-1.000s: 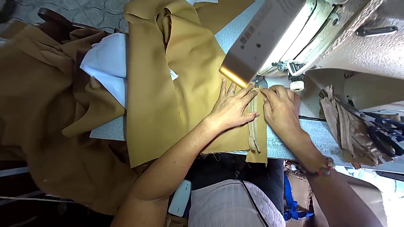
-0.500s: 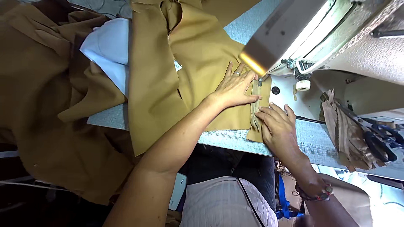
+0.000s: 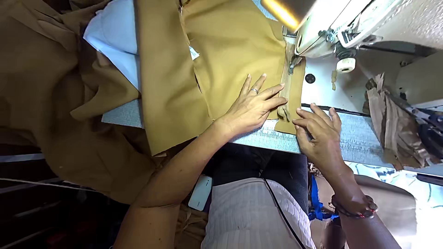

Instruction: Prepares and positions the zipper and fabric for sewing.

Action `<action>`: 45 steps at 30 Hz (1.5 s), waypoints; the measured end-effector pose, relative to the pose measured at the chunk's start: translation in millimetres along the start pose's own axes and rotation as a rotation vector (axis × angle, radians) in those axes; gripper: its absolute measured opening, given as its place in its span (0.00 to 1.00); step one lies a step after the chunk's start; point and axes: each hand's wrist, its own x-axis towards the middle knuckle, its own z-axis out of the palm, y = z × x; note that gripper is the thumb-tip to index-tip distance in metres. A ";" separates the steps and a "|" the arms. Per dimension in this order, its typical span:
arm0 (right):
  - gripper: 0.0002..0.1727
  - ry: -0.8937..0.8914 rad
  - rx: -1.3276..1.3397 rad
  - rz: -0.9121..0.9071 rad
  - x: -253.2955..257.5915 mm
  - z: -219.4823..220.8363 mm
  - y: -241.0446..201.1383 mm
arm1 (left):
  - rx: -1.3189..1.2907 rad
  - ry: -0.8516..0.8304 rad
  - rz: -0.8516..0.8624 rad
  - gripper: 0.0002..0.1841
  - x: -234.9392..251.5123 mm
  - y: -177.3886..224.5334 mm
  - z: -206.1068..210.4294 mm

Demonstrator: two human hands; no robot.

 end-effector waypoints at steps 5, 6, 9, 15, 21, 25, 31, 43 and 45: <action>0.15 -0.003 -0.016 -0.004 2.2 -1.5 0.3 | 0.063 0.007 0.051 0.21 -2.9 -2.6 0.1; 0.15 -0.011 -0.024 0.002 4.2 -1.5 -0.9 | 0.069 0.009 0.052 0.21 -2.9 -2.5 0.8; 0.19 -0.012 -0.077 -0.016 12.8 -0.6 -6.4 | 0.088 -0.017 0.046 0.22 -2.6 -0.7 0.4; 0.10 0.099 -0.130 -0.101 18.4 10.5 -11.9 | 0.050 0.000 0.073 0.22 -1.6 -2.2 1.1; 0.14 0.006 -0.271 -0.136 4.3 8.4 -21.0 | -0.034 0.009 -0.002 0.20 1.7 2.2 0.2; 0.16 0.004 -0.250 -0.115 6.4 8.6 -17.6 | -0.001 0.056 -0.036 0.20 4.3 2.3 2.2; 0.15 -0.012 -0.179 -0.105 21.9 9.4 -10.8 | 0.014 0.045 -0.043 0.21 11.8 -4.5 0.5; 0.16 -0.121 -0.121 -0.063 63.8 2.4 3.7 | -0.004 0.023 -0.072 0.22 50.7 -32.5 -8.7; 0.16 -0.140 -0.103 -0.056 70.8 1.1 7.2 | 0.010 0.024 -0.072 0.22 60.4 -40.5 -9.3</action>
